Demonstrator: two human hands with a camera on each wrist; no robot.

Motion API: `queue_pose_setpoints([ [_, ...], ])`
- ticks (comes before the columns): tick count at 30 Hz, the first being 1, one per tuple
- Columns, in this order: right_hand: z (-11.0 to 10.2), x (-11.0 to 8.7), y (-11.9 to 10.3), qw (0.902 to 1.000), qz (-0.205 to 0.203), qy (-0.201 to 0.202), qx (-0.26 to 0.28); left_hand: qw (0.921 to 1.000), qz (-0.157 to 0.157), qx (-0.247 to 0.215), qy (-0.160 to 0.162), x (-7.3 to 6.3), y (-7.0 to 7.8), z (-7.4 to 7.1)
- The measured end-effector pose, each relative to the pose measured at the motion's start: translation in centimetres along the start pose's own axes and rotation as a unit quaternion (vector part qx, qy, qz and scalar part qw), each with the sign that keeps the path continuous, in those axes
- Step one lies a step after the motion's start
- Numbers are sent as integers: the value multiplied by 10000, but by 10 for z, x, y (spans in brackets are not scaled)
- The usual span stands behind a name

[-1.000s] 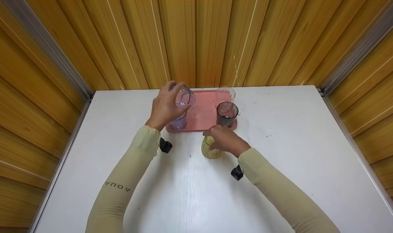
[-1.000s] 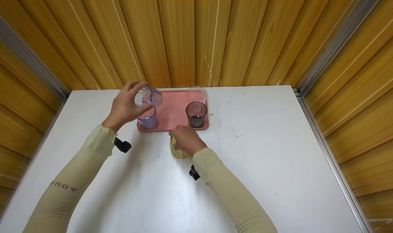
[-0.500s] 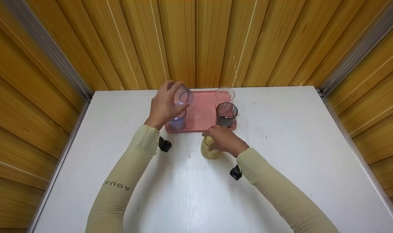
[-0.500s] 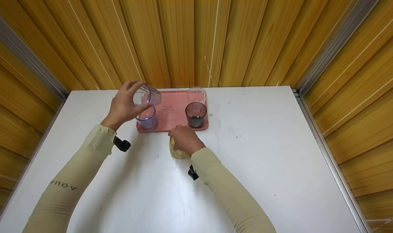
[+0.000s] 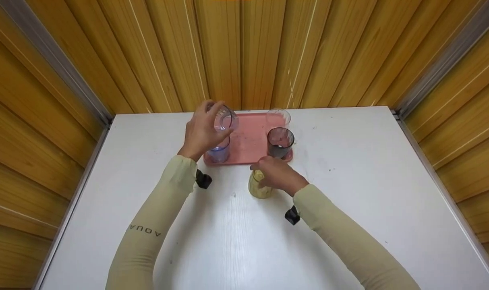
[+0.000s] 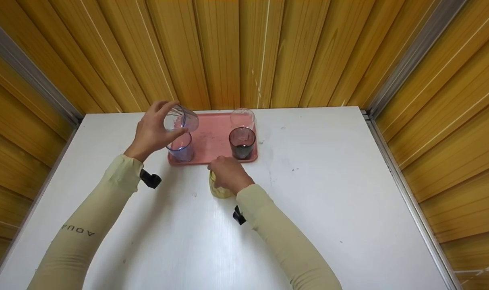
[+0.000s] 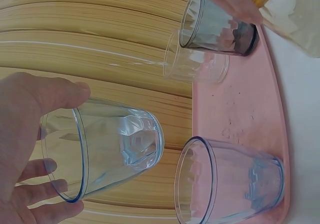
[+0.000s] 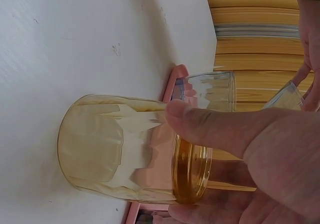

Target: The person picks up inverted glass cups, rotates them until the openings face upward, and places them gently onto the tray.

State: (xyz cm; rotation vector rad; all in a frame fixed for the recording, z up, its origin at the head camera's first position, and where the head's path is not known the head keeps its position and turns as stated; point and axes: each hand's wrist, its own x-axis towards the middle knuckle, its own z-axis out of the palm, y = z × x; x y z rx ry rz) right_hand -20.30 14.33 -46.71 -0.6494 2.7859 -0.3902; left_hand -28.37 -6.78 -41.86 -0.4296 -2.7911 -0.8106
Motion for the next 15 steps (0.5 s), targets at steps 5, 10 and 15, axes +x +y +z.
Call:
queue_pose_setpoints([
  [5,0,0,0,10000,-24,30,2,10000,-39,-37,-18,2,-1,1],
  [10,2,0,1,10000,-31,79,52,10000,-27,-14,21,3,-4,2],
  [15,3,0,2,9999,-15,119,15,9999,63,4,130,4,-6,3],
])
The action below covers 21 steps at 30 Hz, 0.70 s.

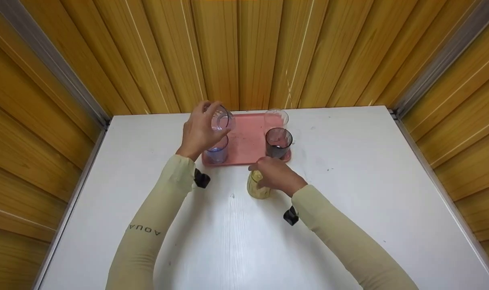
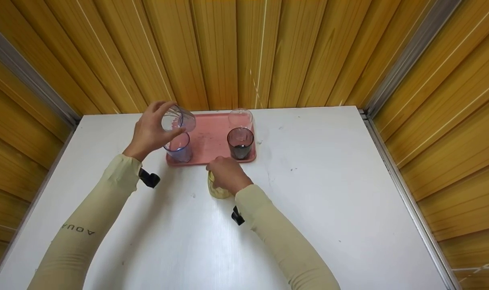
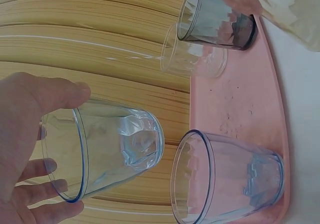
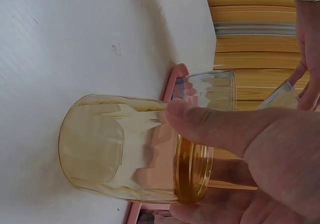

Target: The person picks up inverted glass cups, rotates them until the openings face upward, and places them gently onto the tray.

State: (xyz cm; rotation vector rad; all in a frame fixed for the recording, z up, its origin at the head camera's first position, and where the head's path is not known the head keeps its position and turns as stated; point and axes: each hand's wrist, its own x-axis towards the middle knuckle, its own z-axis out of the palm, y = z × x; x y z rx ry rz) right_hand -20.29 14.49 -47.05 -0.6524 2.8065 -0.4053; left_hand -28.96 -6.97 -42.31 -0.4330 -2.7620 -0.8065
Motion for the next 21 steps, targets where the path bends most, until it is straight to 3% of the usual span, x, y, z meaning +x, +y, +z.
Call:
queue_pose_setpoints([
  [21,1,0,-2,9998,175,-28,123,9997,-195,-2,-116,3,-3,6],
])
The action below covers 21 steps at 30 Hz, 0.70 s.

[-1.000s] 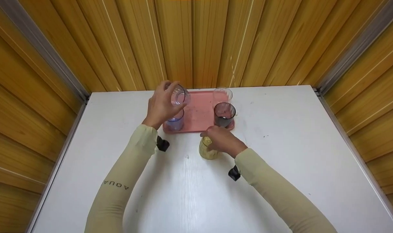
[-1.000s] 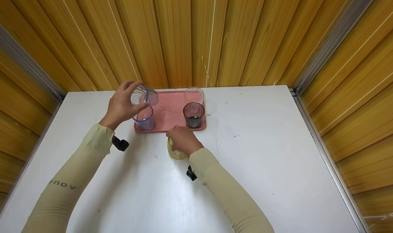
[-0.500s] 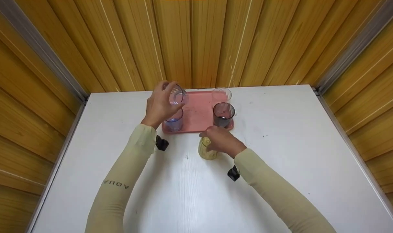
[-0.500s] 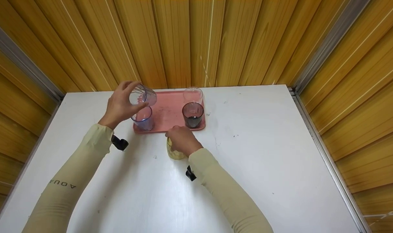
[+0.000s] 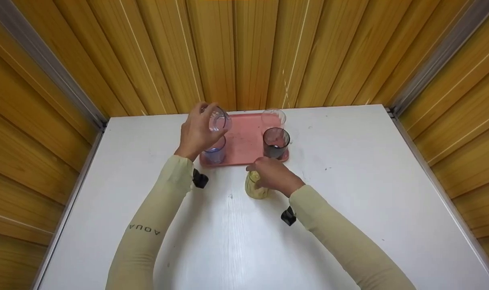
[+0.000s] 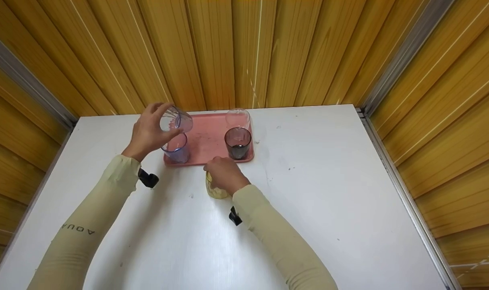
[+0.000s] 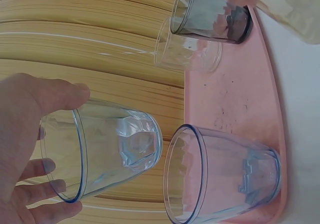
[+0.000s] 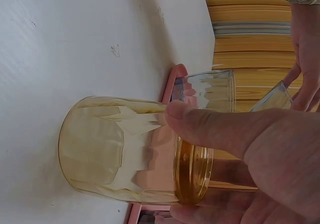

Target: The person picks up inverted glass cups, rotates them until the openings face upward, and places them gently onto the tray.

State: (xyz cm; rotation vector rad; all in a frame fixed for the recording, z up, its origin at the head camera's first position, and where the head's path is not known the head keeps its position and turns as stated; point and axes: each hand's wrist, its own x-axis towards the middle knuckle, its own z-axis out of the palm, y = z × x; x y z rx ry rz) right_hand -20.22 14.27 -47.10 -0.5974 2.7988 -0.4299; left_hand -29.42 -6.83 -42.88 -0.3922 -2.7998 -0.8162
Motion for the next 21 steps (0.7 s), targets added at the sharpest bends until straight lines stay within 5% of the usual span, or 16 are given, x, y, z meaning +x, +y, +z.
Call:
queue_pose_setpoints([
  [21,1,0,2,9994,-202,63,-264,10000,22,-5,11,5,-3,5],
])
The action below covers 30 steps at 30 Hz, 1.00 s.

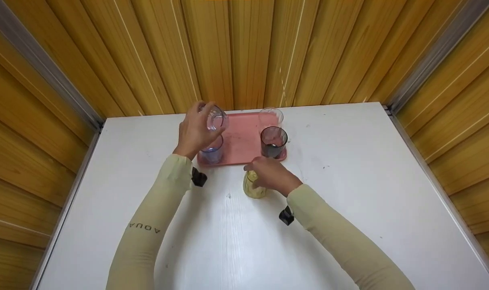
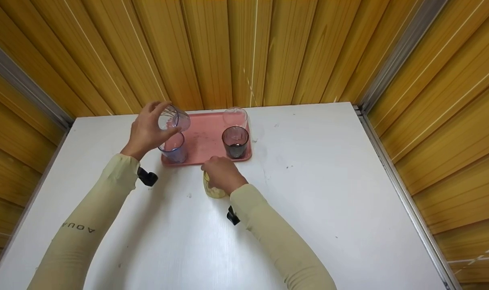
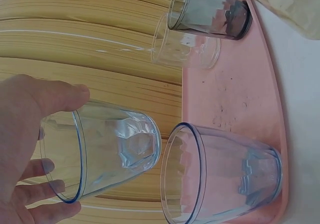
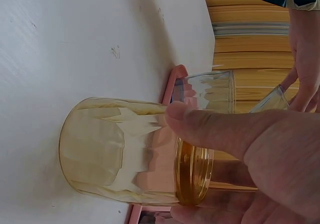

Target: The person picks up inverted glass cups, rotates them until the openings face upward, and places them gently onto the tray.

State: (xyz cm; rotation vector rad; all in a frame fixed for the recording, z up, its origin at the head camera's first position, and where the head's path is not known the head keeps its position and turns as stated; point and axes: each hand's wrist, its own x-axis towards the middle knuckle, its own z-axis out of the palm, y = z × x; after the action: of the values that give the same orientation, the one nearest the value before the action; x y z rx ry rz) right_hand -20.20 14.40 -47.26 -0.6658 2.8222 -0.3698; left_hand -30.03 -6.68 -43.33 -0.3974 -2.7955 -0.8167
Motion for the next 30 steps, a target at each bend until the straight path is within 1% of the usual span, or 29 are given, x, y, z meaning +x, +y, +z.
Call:
queue_pose_setpoints([
  [7,0,0,0,10000,10,1,43,10000,0,3,27,3,-1,0],
  [11,-1,0,-1,9999,22,-18,103,10000,-82,-4,-10,4,-1,0],
  [14,-1,0,-1,10000,19,-9,86,10000,-63,28,-29,5,-2,-1],
  [18,-1,0,-2,9999,108,-36,121,9999,-29,94,-48,7,-3,-2],
  [23,-1,0,-3,9995,196,-38,233,9998,-130,86,-140,9,-4,-2],
  [26,-1,0,-3,9996,175,-12,217,9997,-160,88,-181,10,-5,-3],
  [30,-1,0,-3,9997,142,-2,187,9997,-126,143,-163,12,-6,-3],
])
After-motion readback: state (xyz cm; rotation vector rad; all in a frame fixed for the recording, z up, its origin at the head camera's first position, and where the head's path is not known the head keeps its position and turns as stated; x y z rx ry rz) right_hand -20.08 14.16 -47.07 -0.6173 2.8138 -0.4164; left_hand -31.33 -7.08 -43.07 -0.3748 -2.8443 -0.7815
